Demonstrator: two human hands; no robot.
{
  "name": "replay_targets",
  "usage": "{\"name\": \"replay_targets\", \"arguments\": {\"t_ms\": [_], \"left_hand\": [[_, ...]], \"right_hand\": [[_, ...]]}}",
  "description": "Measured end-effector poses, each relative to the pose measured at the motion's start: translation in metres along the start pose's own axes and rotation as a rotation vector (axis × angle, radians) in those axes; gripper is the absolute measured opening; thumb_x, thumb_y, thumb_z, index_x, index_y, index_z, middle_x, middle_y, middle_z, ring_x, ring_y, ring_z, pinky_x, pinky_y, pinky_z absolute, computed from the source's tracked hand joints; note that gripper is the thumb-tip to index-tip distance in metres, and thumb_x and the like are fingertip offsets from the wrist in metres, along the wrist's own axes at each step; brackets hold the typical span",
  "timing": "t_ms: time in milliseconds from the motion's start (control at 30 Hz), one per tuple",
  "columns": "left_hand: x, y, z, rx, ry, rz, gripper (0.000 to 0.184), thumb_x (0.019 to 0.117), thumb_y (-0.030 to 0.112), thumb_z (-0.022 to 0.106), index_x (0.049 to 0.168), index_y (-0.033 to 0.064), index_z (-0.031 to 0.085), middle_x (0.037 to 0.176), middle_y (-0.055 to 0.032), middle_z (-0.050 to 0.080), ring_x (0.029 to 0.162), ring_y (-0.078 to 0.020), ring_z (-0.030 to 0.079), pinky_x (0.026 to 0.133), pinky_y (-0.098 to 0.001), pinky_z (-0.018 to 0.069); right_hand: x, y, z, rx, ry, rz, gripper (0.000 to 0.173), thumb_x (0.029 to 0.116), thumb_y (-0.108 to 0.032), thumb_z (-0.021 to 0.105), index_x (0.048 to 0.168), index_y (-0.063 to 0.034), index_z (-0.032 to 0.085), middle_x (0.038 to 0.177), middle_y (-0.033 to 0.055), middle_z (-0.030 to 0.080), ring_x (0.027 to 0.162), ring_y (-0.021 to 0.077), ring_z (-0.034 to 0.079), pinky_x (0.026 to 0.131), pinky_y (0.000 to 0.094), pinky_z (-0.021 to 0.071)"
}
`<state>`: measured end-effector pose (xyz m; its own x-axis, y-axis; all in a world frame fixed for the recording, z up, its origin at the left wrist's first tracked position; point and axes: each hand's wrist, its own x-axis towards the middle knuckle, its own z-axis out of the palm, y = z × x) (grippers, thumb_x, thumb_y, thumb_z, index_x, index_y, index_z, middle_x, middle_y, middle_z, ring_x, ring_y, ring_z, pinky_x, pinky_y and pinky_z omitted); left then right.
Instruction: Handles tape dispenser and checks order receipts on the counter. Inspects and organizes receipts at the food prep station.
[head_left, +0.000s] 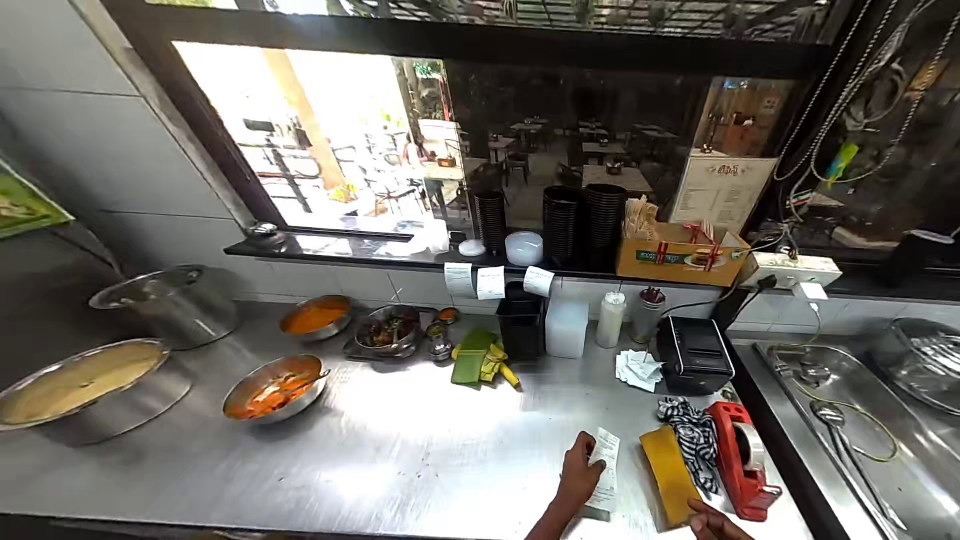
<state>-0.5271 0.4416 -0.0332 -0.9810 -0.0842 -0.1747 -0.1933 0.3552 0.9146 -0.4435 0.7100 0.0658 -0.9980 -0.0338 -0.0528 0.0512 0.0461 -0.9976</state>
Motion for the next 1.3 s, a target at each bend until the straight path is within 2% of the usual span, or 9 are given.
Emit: {"name": "replay_targets", "arguments": {"t_ms": [100, 300, 433, 533, 667, 833, 933, 1100, 1300], "left_hand": [[-0.036, 0.015, -0.007, -0.313, -0.035, 0.068, 0.069, 0.0884, 0.011, 0.075, 0.147, 0.0092, 0.038, 0.115, -0.0113, 0.074, 0.098, -0.0239, 0.075, 0.087, -0.0457, 0.0626], [-0.097, 0.036, -0.025, -0.548, -0.149, 0.209, 0.095, 0.0895, 0.003, 0.075, 0.162, 0.0157, 0.015, 0.125, -0.0152, 0.070, 0.105, -0.0296, 0.073, 0.090, -0.0465, 0.0633], [-0.114, 0.051, -0.037, -0.531, -0.143, 0.247, 0.092, 0.0914, 0.002, 0.072, 0.162, 0.0150, 0.015, 0.128, -0.0150, 0.069, 0.106, -0.0299, 0.073, 0.091, -0.0466, 0.0633], [-0.118, 0.073, -0.046, -0.539, -0.151, 0.293, 0.094, 0.0912, -0.001, 0.072, 0.163, 0.0143, 0.013, 0.126, -0.0158, 0.069, 0.104, -0.0313, 0.073, 0.089, -0.0474, 0.0639], [-0.118, 0.105, -0.055, -0.502, -0.145, 0.351, 0.096, 0.0914, 0.001, 0.073, 0.163, 0.0132, 0.010, 0.125, -0.0142, 0.069, 0.104, -0.0292, 0.074, 0.090, -0.0456, 0.0639], [-0.118, 0.120, -0.065, -0.452, -0.105, 0.360, 0.095, 0.0920, 0.008, 0.075, 0.162, 0.0274, 0.014, 0.123, -0.0111, 0.071, 0.099, -0.0297, 0.074, 0.088, -0.0458, 0.0645], [-0.121, 0.126, -0.073, -0.457, -0.095, 0.360, 0.099, 0.0911, 0.009, 0.077, 0.162, 0.0365, 0.013, 0.124, -0.0092, 0.071, 0.096, -0.0318, 0.075, 0.085, -0.0469, 0.0654], [-0.128, 0.129, -0.081, -0.482, -0.103, 0.408, 0.104, 0.0901, 0.006, 0.077, 0.163, 0.0372, 0.010, 0.126, -0.0118, 0.069, 0.097, -0.0340, 0.074, 0.085, -0.0470, 0.0653], [-0.138, 0.133, -0.086, -0.547, -0.142, 0.412, 0.105, 0.0890, 0.001, 0.077, 0.162, 0.0371, 0.010, 0.126, -0.0145, 0.068, 0.095, -0.0356, 0.074, 0.082, -0.0471, 0.0657]], "right_hand": [[0.002, -0.013, 0.002, 0.076, -0.026, 0.031, 0.009, 0.0943, -0.004, 0.065, 0.095, 0.0036, 0.069, 0.127, 0.0168, 0.067, 0.109, 0.0209, 0.066, 0.090, 0.0383, 0.0583], [0.012, -0.044, 0.013, 0.252, -0.139, 0.063, 0.010, 0.0973, -0.004, 0.061, 0.097, 0.0022, 0.069, 0.129, 0.0177, 0.067, 0.110, 0.0263, 0.068, 0.091, 0.0417, 0.0587], [0.023, -0.058, 0.029, 0.292, -0.194, 0.029, 0.012, 0.0940, -0.006, 0.067, 0.099, 0.0035, 0.071, 0.128, 0.0200, 0.067, 0.114, 0.0294, 0.067, 0.093, 0.0426, 0.0585], [0.035, -0.067, 0.041, 0.283, -0.230, -0.013, 0.021, 0.0912, -0.014, 0.073, 0.104, 0.0034, 0.072, 0.126, 0.0195, 0.068, 0.112, 0.0274, 0.067, 0.094, 0.0403, 0.0580], [0.043, -0.094, 0.053, 0.300, -0.339, -0.046, 0.026, 0.0932, -0.018, 0.073, 0.107, 0.0040, 0.072, 0.129, 0.0203, 0.067, 0.119, 0.0290, 0.064, 0.102, 0.0404, 0.0542], [0.042, -0.124, 0.058, 0.261, -0.413, -0.054, 0.030, 0.0967, -0.026, 0.070, 0.117, -0.0035, 0.074, 0.136, 0.0120, 0.065, 0.122, 0.0251, 0.062, 0.106, 0.0407, 0.0501], [0.043, -0.133, 0.059, 0.204, -0.462, -0.076, 0.029, 0.0994, -0.032, 0.066, 0.114, -0.0085, 0.076, 0.146, 0.0054, 0.059, 0.132, 0.0232, 0.055, 0.110, 0.0413, 0.0472], [0.040, -0.136, 0.060, 0.169, -0.491, -0.079, 0.030, 0.1014, -0.034, 0.063, 0.113, -0.0095, 0.077, 0.150, 0.0040, 0.056, 0.138, 0.0226, 0.051, 0.110, 0.0418, 0.0467], [0.037, -0.140, 0.060, 0.189, -0.502, -0.074, 0.031, 0.1026, -0.033, 0.061, 0.115, -0.0089, 0.075, 0.149, 0.0037, 0.057, 0.131, 0.0214, 0.055, 0.104, 0.0399, 0.0507]]}}
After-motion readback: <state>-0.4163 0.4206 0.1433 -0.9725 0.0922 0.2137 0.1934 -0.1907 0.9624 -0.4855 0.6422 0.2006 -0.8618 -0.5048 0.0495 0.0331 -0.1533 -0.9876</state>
